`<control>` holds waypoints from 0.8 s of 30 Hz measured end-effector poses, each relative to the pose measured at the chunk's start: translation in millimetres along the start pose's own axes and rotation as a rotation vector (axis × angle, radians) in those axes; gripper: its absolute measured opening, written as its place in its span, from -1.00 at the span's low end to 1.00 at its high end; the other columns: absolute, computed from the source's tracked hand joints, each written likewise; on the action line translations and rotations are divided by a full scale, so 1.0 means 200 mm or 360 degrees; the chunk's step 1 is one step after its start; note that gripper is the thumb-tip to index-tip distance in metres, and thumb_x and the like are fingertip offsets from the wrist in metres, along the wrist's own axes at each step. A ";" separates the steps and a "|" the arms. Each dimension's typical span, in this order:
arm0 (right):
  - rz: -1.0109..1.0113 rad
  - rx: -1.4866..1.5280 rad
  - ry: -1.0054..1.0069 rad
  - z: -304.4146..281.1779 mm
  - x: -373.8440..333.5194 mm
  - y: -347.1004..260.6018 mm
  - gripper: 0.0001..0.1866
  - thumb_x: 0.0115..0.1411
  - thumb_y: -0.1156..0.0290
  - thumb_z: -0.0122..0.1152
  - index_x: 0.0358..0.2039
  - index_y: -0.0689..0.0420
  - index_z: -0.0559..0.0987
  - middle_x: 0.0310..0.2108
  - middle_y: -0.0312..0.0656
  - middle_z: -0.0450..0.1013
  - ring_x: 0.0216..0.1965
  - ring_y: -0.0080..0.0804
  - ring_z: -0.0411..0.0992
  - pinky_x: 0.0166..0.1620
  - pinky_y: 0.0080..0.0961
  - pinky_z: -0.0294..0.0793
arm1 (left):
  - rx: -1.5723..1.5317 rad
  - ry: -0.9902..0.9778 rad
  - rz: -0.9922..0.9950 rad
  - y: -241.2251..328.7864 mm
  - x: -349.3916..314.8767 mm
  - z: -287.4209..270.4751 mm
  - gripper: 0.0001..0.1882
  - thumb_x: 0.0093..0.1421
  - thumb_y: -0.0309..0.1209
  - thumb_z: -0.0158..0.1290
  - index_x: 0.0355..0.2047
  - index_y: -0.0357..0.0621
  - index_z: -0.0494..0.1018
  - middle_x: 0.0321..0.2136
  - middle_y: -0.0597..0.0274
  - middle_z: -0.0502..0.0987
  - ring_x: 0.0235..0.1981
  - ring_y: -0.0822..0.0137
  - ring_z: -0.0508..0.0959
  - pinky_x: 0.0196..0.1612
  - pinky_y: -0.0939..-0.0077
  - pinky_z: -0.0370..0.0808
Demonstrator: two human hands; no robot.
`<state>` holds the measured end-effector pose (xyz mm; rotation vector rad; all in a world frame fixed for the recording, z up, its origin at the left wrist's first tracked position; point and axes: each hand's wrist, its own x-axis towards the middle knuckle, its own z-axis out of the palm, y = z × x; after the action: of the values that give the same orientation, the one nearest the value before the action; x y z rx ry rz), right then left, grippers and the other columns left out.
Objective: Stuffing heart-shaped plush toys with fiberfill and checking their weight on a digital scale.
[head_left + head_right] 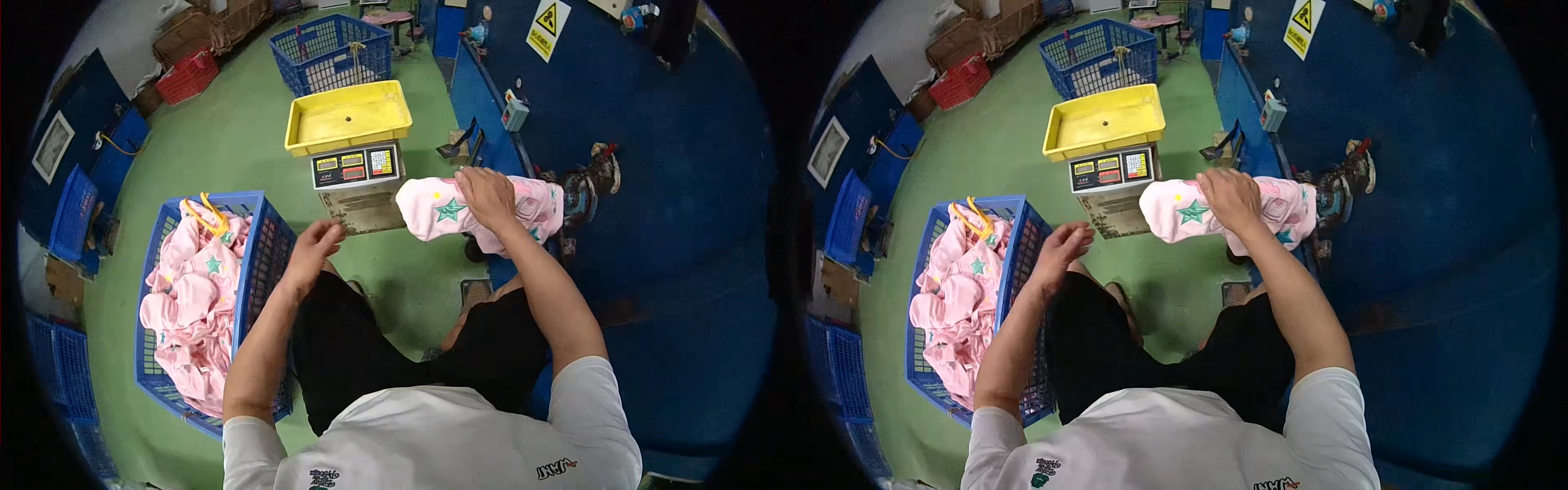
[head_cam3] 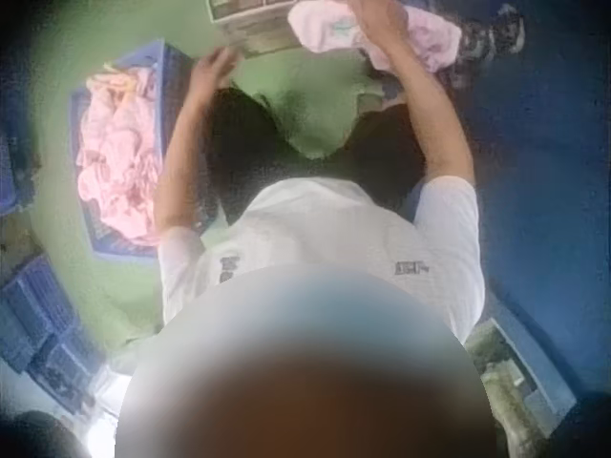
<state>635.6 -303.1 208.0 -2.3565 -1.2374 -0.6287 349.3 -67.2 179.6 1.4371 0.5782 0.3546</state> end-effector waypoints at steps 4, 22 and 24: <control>0.0053 0.0343 -0.0116 -0.04 0.01 0.03 -0.66 0.34 0.16 0.04 -0.28 0.16 0.62 -0.28 -0.12 0.59 -0.26 -0.12 0.51 -0.15 -0.22 0.45 | -0.0246 -0.0334 -0.0363 0.03 0.27 0.44 -0.47 0.36 -0.16 0.12 0.15 -0.31 0.37 -0.05 0.04 0.56 -0.06 0.29 0.57 0.05 0.44 0.49; 0.0623 0.0161 -0.0995 -0.13 0.24 0.24 -0.68 0.28 0.24 0.21 -0.07 0.18 0.60 -0.20 -0.07 0.58 -0.30 -0.09 0.51 -0.11 -0.26 0.47 | -0.0147 -0.0177 0.0132 -0.20 0.27 0.47 -0.49 0.27 -0.54 0.14 0.20 -0.35 0.30 -0.06 -0.03 0.55 -0.17 0.30 0.60 -0.14 0.51 0.60; 0.0631 0.0324 -0.1084 -0.15 0.23 0.18 -0.68 0.28 0.25 0.23 -0.08 0.20 0.60 -0.20 -0.06 0.58 -0.33 -0.11 0.50 -0.14 -0.28 0.47 | -0.0169 -0.0206 0.0057 -0.19 0.26 0.43 -0.47 0.26 -0.55 0.15 0.22 -0.33 0.29 -0.03 -0.03 0.53 -0.15 0.29 0.59 -0.11 0.49 0.59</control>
<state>683.1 -308.0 252.0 -2.6058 -0.9494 0.4437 436.6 -113.3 135.9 1.3584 0.4232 0.3137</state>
